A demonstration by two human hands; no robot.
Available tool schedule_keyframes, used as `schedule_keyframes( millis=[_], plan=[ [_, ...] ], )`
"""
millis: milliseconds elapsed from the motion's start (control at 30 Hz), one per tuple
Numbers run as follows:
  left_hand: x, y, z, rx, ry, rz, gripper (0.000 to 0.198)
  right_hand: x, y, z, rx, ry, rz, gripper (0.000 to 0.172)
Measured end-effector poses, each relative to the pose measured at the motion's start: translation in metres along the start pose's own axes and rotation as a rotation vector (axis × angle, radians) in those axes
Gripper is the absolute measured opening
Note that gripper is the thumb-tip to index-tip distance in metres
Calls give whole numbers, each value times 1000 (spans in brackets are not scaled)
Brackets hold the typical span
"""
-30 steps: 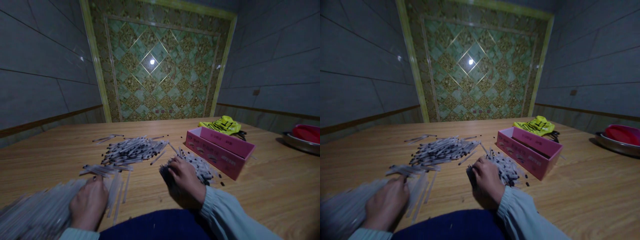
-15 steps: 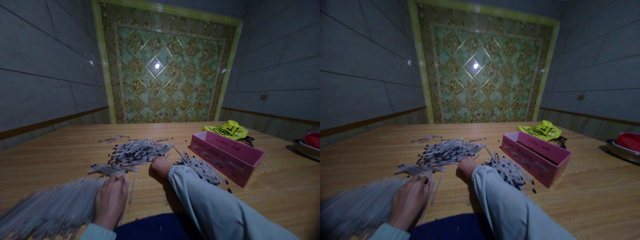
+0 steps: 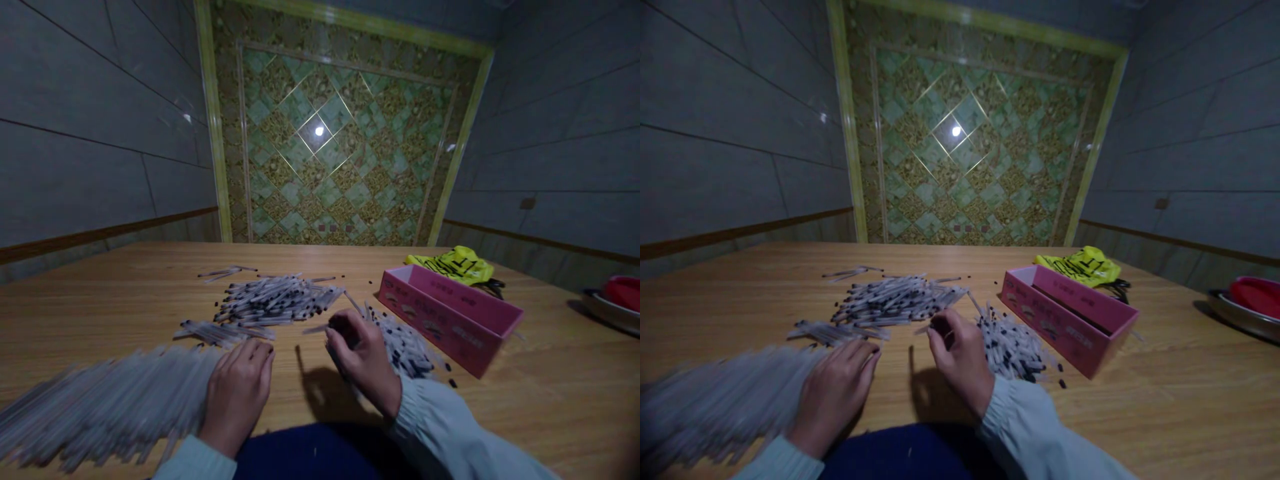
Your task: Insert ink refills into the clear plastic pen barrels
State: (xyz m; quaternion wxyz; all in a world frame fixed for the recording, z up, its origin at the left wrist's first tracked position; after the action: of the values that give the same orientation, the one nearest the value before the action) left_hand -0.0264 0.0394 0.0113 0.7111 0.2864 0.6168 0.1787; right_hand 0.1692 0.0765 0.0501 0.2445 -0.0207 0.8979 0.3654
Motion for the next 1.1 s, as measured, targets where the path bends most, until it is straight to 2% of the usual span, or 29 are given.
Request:
schedule_keyframes(
  millis=[67, 167, 233, 333, 467, 567, 733, 900, 1100],
  plan=[
    [-2, -1, 4, 79, -72, 81, 17, -3, -19, 18, 291, 307, 104, 16],
    [-4, -4, 12, 226, -154, 150, 17, 12, -48, 41, 632, 723, 147, 27],
    [-5, -6, 19, 312, -185, 152, 18, 26, -64, 47, 775, 915, 127, 32],
    [-6, -10, 31, 424, -202, 111, 21, 44, -79, 44, 895, 1124, 47, 31],
    [-5, -13, 45, 540, -233, 12, 19, 54, -87, 38, 923, 1311, -32, 28],
    [-5, -14, 47, 578, -251, 43, 21, 55, -88, 39, 906, 1332, -52, 28],
    [-7, -16, 41, 621, -231, 138, 24, 59, -88, 42, 827, 1285, -120, 35],
    [-10, -17, 40, 652, -213, 131, 24, 59, -89, 44, 783, 1121, -125, 45],
    [-10, -17, 39, 641, -224, 126, 25, 56, -91, 44, 790, 1041, -140, 42]
  ],
)
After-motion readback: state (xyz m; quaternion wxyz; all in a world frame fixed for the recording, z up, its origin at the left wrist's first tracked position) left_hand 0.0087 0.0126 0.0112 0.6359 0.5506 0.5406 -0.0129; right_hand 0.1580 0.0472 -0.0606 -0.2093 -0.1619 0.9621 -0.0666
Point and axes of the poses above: each hand's wrist, its own y-axis towards the middle knuckle, its own x-axis out of the palm, z = x × y, the point moved 4 cm from there along y, towards the middle knuckle
